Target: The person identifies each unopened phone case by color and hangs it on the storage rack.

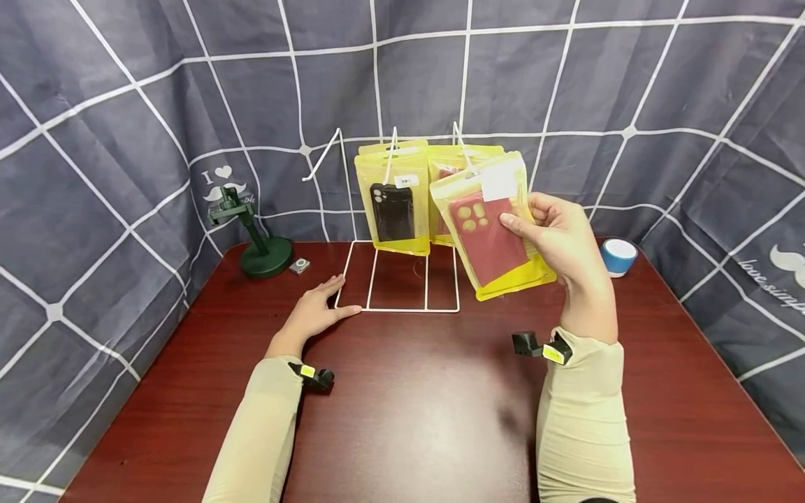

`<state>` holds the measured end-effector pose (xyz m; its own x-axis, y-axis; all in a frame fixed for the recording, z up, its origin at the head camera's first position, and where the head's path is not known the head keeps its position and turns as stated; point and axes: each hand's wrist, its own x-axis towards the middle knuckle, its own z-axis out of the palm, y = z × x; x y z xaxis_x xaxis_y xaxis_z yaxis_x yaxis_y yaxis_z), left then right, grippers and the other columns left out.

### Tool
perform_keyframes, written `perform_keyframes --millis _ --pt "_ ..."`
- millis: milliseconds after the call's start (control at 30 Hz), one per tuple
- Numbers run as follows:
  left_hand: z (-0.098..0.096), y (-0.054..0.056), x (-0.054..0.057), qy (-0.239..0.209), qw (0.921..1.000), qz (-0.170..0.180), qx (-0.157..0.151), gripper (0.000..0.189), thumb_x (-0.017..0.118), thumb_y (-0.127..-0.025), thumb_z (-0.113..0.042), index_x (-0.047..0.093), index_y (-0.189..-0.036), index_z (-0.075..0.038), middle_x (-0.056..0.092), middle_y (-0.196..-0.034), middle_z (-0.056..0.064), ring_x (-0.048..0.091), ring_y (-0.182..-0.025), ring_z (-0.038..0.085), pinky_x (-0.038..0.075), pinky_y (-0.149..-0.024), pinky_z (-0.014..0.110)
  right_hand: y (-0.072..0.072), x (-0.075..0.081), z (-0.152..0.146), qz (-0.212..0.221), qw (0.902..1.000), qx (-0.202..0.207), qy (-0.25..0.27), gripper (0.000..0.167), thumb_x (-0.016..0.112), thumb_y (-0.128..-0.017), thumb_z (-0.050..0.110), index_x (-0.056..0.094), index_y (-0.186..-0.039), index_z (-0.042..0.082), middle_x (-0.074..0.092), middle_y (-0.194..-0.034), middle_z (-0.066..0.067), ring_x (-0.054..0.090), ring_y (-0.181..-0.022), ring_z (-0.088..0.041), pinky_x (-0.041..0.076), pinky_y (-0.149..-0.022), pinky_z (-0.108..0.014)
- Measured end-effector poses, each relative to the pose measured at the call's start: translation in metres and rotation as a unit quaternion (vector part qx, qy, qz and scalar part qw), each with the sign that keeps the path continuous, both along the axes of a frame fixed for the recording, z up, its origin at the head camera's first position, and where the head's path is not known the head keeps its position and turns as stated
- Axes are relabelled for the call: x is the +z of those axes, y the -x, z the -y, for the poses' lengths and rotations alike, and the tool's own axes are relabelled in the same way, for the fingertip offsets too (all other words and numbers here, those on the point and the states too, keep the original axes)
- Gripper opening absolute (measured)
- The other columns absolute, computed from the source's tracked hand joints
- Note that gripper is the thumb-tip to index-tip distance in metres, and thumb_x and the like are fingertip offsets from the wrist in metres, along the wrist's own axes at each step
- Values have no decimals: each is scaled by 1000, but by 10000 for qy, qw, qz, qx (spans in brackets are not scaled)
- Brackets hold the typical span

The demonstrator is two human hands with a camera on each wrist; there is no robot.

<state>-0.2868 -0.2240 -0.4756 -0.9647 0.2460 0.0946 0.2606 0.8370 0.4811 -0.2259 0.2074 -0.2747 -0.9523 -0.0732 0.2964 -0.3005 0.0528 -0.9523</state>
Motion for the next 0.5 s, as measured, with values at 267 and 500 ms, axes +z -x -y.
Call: perform_keyframes --millis 267,500 --pt "1 2 0 25 10000 -48 4 102 60 -79 -81 41 -156 -17 34 -161 6 28 -149 33 27 -117 55 15 -10 7 -76 9984 -434 -353 34 78 -90 21 68 -114 -1 76 -88 3 74 -70 -15 60 -62 -29" --pt "0 0 -1 40 10000 -57 26 99 62 -81 -78 41 -156 -16 35 -161 7 29 -148 34 27 -117 56 32 -20 16 -79 9978 -606 -266 34 78 -90 19 68 -114 -2 76 -90 2 73 -73 -14 60 -64 -29"
